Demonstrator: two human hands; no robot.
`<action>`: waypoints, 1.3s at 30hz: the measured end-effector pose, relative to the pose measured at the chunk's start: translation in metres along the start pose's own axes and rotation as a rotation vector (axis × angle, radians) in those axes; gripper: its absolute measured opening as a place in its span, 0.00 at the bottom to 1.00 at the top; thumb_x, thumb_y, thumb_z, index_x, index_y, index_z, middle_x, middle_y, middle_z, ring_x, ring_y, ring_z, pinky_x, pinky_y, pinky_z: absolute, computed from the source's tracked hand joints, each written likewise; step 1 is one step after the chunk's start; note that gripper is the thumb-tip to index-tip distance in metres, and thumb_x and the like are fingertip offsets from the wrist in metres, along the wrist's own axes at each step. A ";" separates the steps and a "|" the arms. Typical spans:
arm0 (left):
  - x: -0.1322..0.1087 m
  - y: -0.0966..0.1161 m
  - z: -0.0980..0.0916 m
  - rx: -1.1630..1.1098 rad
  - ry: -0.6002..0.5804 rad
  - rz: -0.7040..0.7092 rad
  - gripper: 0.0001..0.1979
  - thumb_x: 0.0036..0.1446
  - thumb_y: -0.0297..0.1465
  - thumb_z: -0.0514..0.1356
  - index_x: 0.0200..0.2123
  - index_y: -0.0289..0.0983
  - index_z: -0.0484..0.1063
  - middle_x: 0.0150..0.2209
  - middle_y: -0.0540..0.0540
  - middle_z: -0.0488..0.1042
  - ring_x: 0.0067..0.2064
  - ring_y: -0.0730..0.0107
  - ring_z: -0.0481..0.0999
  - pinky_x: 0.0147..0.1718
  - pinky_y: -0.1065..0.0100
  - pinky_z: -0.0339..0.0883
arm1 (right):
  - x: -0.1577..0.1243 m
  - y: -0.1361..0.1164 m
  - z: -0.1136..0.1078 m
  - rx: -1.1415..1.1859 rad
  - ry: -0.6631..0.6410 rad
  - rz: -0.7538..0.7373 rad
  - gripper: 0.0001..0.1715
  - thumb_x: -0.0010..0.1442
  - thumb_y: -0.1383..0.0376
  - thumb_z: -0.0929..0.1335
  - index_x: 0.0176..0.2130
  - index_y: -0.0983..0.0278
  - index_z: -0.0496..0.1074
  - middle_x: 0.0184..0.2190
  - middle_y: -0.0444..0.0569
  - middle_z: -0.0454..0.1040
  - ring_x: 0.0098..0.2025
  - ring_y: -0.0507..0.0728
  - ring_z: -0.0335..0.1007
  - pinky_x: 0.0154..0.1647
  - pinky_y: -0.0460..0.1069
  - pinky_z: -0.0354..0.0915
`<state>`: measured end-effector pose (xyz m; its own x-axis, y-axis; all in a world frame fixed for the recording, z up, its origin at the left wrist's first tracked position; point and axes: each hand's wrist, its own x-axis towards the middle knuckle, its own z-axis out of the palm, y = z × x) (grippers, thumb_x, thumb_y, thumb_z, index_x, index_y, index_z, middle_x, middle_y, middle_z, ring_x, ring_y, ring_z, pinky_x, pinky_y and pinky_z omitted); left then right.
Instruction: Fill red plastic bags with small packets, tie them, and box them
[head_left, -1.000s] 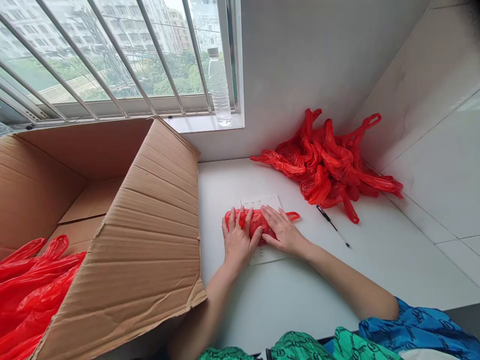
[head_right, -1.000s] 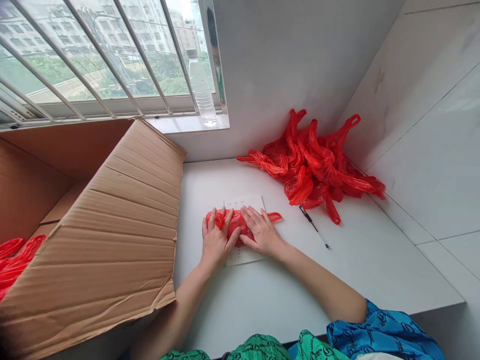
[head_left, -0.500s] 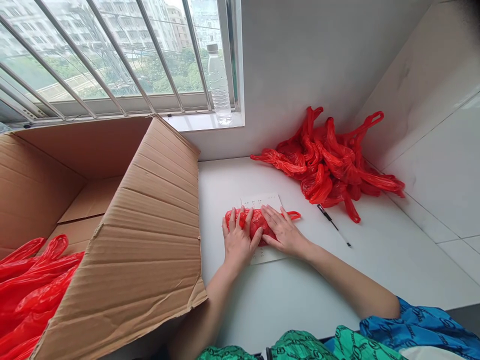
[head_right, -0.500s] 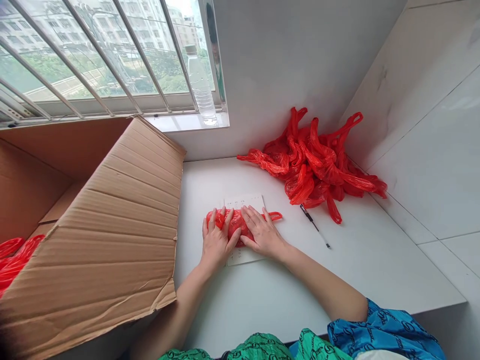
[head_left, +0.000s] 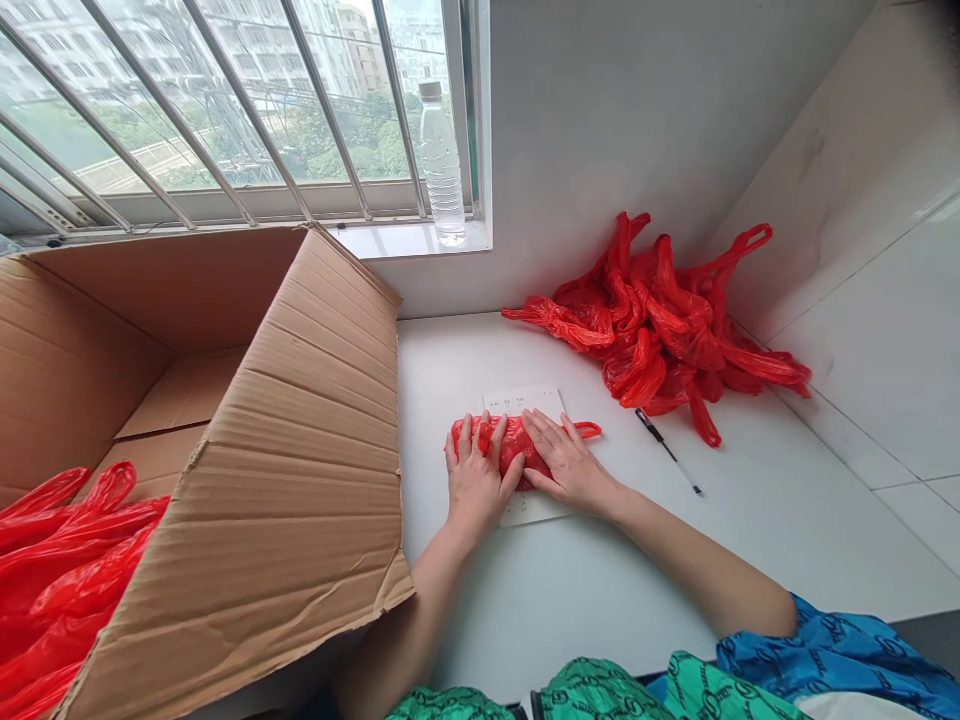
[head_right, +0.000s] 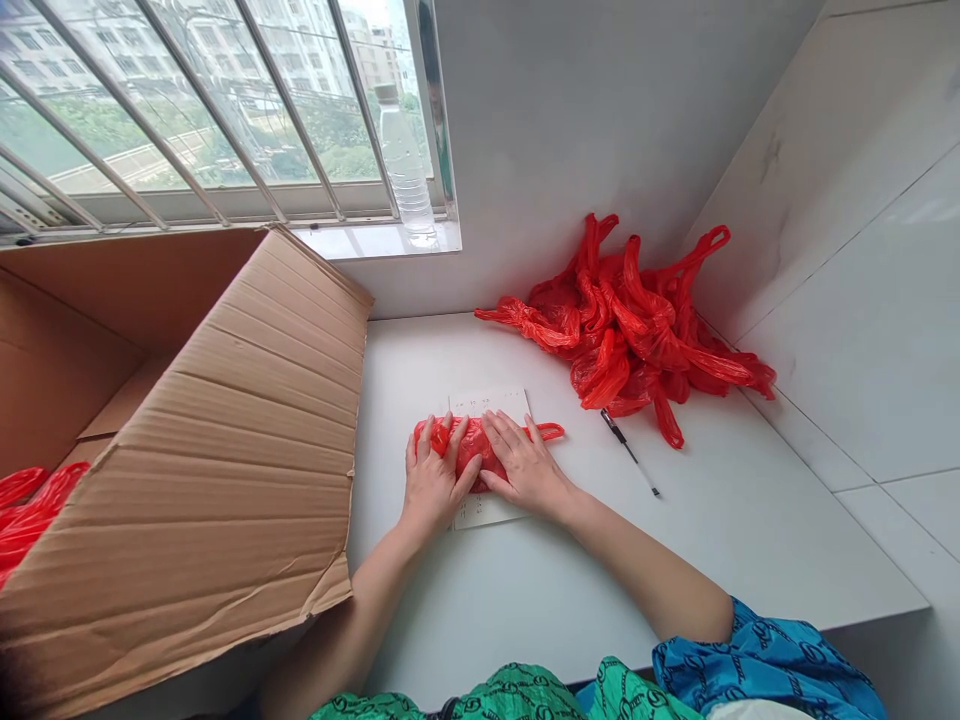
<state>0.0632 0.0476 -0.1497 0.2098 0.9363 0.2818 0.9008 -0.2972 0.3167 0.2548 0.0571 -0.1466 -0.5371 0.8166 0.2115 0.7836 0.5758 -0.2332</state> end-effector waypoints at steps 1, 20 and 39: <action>0.000 0.000 0.000 0.001 0.003 0.001 0.29 0.66 0.43 0.52 0.68 0.43 0.57 0.69 0.42 0.56 0.72 0.46 0.46 0.67 0.39 0.44 | 0.000 0.000 0.000 -0.001 0.000 -0.001 0.45 0.69 0.53 0.59 0.72 0.61 0.29 0.72 0.54 0.46 0.73 0.63 0.41 0.70 0.69 0.41; 0.001 0.000 -0.003 -0.005 -0.021 -0.003 0.29 0.65 0.43 0.53 0.67 0.44 0.59 0.68 0.42 0.57 0.71 0.45 0.48 0.66 0.39 0.46 | 0.000 0.000 0.000 -0.011 0.003 -0.001 0.46 0.69 0.53 0.59 0.72 0.61 0.30 0.72 0.54 0.46 0.73 0.63 0.42 0.70 0.69 0.42; -0.001 0.007 -0.027 -0.128 0.114 -0.055 0.29 0.66 0.42 0.54 0.67 0.40 0.56 0.43 0.42 0.76 0.49 0.57 0.74 0.61 0.45 0.55 | -0.005 0.018 -0.028 0.156 0.125 0.047 0.41 0.66 0.45 0.62 0.69 0.60 0.50 0.62 0.57 0.66 0.63 0.63 0.62 0.67 0.67 0.48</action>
<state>0.0590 0.0396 -0.1235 0.1108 0.9265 0.3596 0.8526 -0.2746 0.4446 0.2802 0.0616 -0.1253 -0.4506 0.8368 0.3111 0.7438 0.5446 -0.3875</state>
